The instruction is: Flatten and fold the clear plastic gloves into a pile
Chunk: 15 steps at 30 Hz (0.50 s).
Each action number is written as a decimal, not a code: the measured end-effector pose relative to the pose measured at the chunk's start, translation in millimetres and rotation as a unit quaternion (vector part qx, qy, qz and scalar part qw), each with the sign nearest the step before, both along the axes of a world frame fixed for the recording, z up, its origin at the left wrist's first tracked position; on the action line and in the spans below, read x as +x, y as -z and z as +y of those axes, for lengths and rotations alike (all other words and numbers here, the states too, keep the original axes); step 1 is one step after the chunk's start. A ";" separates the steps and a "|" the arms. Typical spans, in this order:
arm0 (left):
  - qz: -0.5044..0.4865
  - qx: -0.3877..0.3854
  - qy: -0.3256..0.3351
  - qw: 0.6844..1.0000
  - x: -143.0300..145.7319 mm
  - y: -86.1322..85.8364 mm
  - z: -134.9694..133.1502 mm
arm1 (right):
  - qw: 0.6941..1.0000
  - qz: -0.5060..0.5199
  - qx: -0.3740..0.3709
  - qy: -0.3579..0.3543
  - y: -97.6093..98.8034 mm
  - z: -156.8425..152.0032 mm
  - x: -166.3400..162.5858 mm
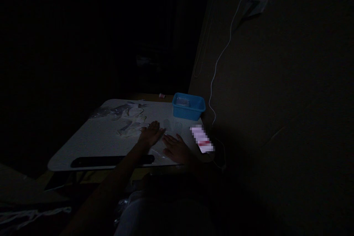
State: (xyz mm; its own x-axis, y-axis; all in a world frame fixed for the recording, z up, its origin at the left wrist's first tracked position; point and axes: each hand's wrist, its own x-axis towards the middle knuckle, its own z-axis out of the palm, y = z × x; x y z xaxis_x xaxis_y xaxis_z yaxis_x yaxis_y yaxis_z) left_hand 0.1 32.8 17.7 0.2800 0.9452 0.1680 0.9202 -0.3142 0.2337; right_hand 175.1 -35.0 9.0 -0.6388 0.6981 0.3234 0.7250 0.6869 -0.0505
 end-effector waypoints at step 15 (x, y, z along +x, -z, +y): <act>0.039 0.093 0.015 0.995 -3.9 1.9 -8.1 | 1.000 -0.023 0.007 0.007 -4.4 -4.3 1.1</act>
